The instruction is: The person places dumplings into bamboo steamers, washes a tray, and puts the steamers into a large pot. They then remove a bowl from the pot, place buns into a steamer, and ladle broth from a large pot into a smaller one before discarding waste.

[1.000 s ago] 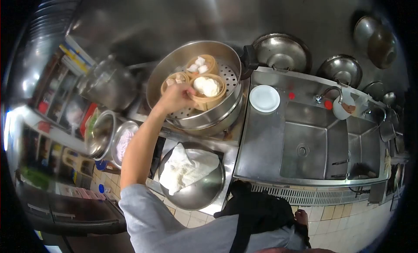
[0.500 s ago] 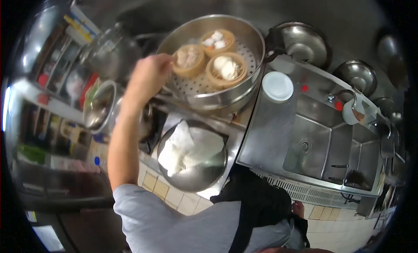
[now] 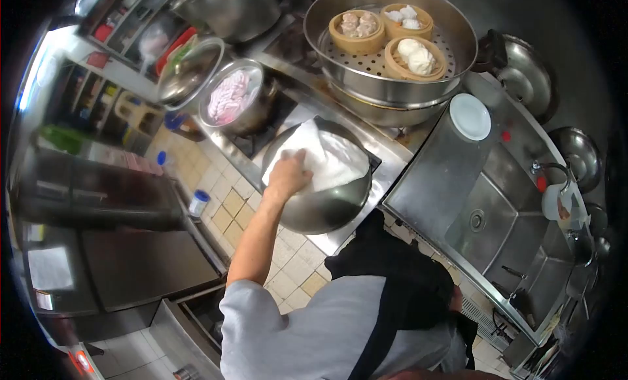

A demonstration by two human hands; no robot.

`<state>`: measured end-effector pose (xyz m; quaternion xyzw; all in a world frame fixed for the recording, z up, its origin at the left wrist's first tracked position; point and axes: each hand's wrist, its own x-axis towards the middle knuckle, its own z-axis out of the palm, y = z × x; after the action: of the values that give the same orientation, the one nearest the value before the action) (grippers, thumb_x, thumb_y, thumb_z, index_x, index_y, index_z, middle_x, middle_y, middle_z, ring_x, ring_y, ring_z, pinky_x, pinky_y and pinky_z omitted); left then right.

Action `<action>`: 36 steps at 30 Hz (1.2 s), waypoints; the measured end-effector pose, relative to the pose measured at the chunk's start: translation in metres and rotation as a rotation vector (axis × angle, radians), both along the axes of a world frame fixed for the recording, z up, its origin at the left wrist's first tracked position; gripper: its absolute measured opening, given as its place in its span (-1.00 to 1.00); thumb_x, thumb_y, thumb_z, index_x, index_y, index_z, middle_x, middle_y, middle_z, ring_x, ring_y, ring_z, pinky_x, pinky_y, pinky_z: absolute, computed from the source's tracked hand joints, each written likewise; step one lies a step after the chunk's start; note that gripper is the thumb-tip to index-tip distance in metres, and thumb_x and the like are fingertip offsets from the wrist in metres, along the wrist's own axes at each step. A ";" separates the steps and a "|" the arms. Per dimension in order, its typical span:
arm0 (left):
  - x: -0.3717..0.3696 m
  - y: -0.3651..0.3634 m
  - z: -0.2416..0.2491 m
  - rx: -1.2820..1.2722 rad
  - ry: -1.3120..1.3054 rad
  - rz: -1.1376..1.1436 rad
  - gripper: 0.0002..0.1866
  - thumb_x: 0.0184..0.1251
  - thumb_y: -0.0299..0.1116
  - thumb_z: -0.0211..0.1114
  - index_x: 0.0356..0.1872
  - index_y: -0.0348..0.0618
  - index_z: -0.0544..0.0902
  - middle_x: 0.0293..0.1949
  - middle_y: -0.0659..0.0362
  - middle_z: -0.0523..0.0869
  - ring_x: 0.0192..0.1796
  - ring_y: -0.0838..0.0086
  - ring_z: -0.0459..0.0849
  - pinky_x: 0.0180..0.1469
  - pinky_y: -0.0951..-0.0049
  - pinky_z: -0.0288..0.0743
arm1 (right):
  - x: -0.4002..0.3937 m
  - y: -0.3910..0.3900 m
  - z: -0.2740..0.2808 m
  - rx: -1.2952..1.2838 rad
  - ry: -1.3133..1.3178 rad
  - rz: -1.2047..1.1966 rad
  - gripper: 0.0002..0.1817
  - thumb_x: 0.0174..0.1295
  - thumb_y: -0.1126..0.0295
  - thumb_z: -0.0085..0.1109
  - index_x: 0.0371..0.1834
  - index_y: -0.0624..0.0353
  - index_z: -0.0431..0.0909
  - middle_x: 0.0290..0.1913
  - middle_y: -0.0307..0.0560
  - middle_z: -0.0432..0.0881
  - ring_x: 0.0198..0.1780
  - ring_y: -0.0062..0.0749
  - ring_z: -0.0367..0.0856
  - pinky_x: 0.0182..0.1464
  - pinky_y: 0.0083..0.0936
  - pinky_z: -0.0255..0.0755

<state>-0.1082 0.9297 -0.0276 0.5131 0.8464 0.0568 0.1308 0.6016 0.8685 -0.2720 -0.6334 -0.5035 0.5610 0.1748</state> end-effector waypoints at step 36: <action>0.006 0.188 0.394 0.747 -0.222 -0.249 -0.47 0.32 -0.26 0.42 0.20 -0.46 0.65 -0.12 0.05 0.80 -0.15 0.51 0.73 -0.14 0.53 0.60 | -0.007 -0.047 -0.022 -0.139 -0.086 -0.287 -0.58 0.36 0.30 0.17 0.20 0.30 0.52 -0.23 0.03 0.71 -0.34 -0.34 0.71 -0.38 -0.40 0.58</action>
<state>-0.1018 1.1177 0.3665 0.6147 0.6796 0.3989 0.0322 0.5950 0.8216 -0.2940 -0.7329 -0.3750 0.5359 0.1870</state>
